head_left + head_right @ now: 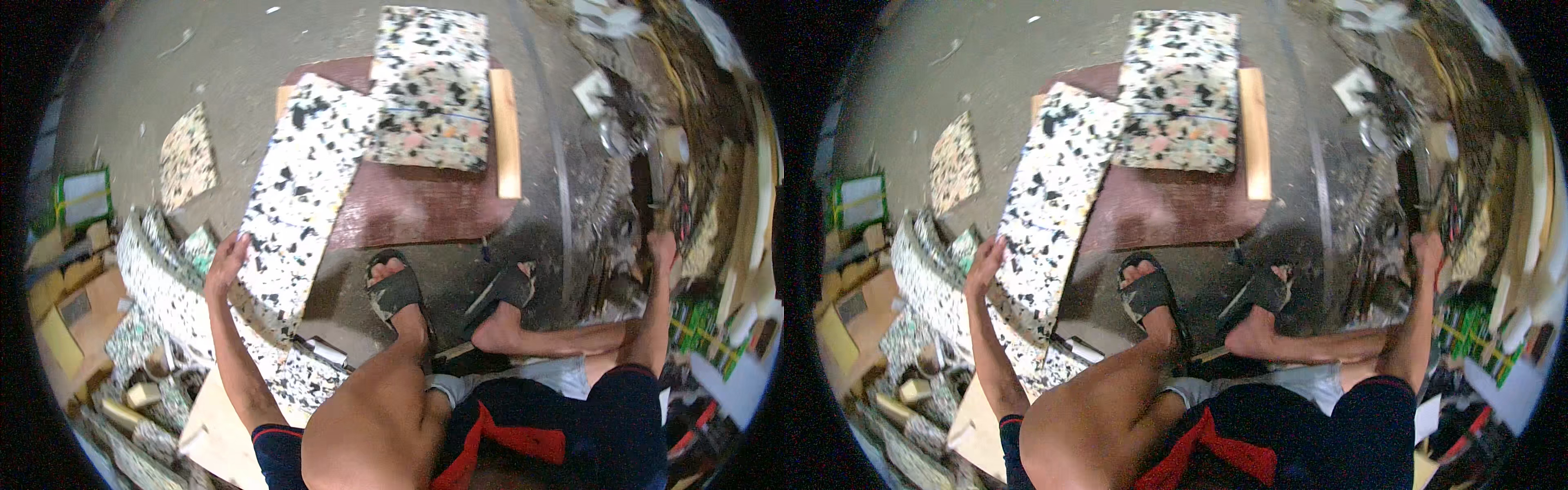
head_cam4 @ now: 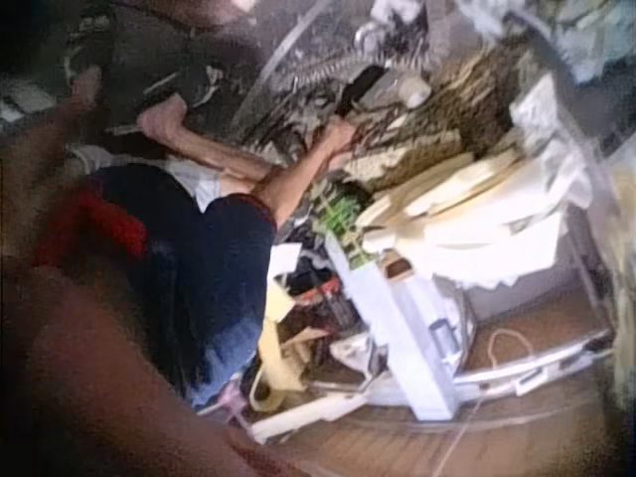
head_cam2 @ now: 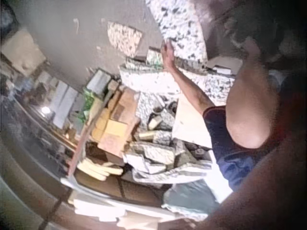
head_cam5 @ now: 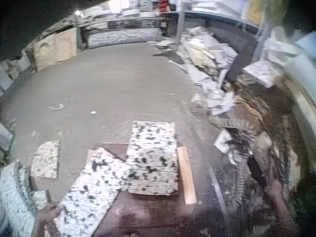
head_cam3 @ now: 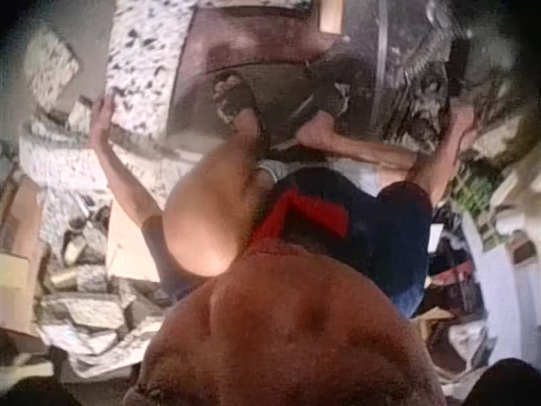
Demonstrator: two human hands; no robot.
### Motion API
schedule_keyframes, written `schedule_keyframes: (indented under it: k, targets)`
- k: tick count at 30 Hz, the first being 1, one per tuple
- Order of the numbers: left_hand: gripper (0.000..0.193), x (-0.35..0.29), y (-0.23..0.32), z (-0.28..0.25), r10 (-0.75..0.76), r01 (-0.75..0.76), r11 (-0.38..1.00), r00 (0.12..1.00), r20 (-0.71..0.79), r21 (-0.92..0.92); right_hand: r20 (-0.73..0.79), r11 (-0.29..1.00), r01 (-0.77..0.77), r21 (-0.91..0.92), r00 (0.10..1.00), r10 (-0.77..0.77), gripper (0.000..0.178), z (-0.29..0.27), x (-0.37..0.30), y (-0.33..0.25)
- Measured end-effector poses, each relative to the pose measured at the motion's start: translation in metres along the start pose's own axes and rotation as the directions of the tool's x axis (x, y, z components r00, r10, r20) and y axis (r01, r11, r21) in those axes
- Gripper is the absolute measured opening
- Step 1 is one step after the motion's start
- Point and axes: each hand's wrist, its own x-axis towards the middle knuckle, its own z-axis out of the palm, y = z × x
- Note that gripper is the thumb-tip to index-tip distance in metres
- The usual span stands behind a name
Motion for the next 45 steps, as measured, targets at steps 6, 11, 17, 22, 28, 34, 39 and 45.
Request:
schedule_keyframes:
  k: [6, 11, 17, 22, 28, 34, 39, 45]
  targets:
    - [0.093, -0.006, -0.026, 0.043, -0.078, 0.083, 0.994, 0.995, 0.069, -0.074, 0.361, 0.043, -0.365, 0.93, 0.929, 0.079, 0.027, 0.005, -0.118, -0.046]
    - [0.061, -0.016, -0.028, 0.065, 0.088, -0.089, 0.96, 0.996, -0.017, -0.264, 0.36, 0.196, -0.336, 0.921, 0.928, -0.1, 0.025, 0.006, -0.262, -0.2]
    - [0.052, -0.028, 0.001, 0.067, 0.072, -0.079, 0.963, 0.997, -0.035, -0.259, 0.422, 0.194, -0.382, 0.904, 0.722, -0.547, 0.024, 0.014, -0.272, -0.418]
    - [0.049, -0.04, -0.005, 0.066, 0.183, -0.191, 0.893, 0.981, -0.059, -0.408, 0.167, 0.161, -0.094, 0.982, 0.825, -0.54, 0.023, 0.0, -0.204, -0.542]
    - [0.047, -0.043, 0.002, 0.067, 0.303, -0.246, 0.749, 0.953, -0.013, -0.615, -0.099, 0.224, 0.293, 0.929, 0.784, -0.613, 0.03, -0.05, -0.091, -0.577]
    - [0.049, -0.032, 0.055, 0.079, 0.335, -0.231, 0.887, 0.918, 0.213, -0.4, -0.305, 0.655, 0.509, 0.558, 0.86, -0.409, 0.048, -0.05, -0.104, -0.483]
    - [0.047, 0.008, 0.101, 0.118, 0.419, -0.411, 0.896, 0.908, -0.015, 0.167, -0.147, 0.839, 0.283, 0.465, 0.959, -0.242, 0.056, -0.012, -0.154, -0.425]
    - [0.048, 0.021, 0.114, 0.158, 0.37, -0.246, 0.886, 0.885, -0.282, 0.392, -0.317, 0.778, 0.467, 0.421, 0.879, -0.356, 0.043, -0.023, -0.153, -0.437]
